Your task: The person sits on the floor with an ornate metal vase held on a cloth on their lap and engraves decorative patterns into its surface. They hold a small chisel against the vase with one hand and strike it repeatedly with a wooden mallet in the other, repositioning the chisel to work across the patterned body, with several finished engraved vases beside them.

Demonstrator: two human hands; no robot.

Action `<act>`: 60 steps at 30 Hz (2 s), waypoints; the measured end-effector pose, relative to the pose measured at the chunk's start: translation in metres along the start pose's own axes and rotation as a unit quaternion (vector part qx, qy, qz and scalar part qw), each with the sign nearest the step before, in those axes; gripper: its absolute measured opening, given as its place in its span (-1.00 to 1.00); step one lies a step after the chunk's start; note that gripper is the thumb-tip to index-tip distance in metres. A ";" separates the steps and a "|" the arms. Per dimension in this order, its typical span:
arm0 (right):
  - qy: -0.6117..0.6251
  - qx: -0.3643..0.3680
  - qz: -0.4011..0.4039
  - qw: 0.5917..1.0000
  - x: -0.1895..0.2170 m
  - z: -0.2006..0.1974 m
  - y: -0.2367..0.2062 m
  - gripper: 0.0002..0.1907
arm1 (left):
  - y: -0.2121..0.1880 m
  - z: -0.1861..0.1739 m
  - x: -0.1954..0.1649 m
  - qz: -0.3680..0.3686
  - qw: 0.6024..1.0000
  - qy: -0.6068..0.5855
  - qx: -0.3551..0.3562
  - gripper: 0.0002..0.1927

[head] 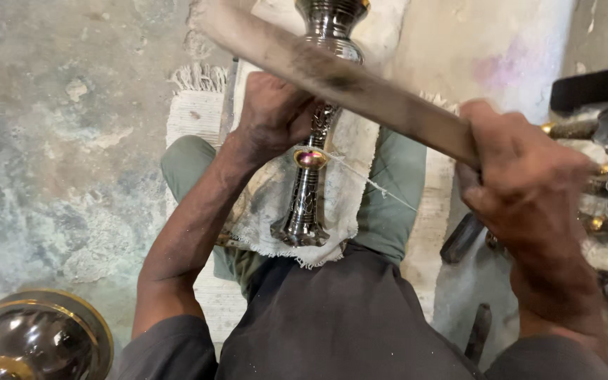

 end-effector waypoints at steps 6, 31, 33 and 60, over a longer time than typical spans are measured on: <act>0.085 -0.029 0.016 0.996 -0.006 -0.007 -0.008 -0.66 | 0.010 -0.014 -0.024 -0.003 1.000 -0.019 0.005 -0.79; 0.035 -0.045 0.053 0.997 0.016 -0.015 0.001 -0.70 | 0.004 -0.016 -0.025 0.000 0.999 -0.043 -0.016 -0.67; 0.031 -0.024 0.059 0.997 0.015 -0.013 0.001 -0.71 | 0.005 -0.015 -0.026 0.005 1.000 -0.013 -0.004 -0.68; 0.110 -0.058 -0.148 0.981 0.004 -0.020 0.062 -0.59 | -0.039 -0.026 -0.018 -0.011 0.971 -0.070 -0.229 -0.53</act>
Point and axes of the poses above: each hand's wrist, its own y-axis towards the middle knuckle, its own z-axis out of the palm, x = y × z, the point moved 9 cm from there along y, towards the middle knuckle, and after that the axes turned 7 degrees about -y, right-handed, at the moved point
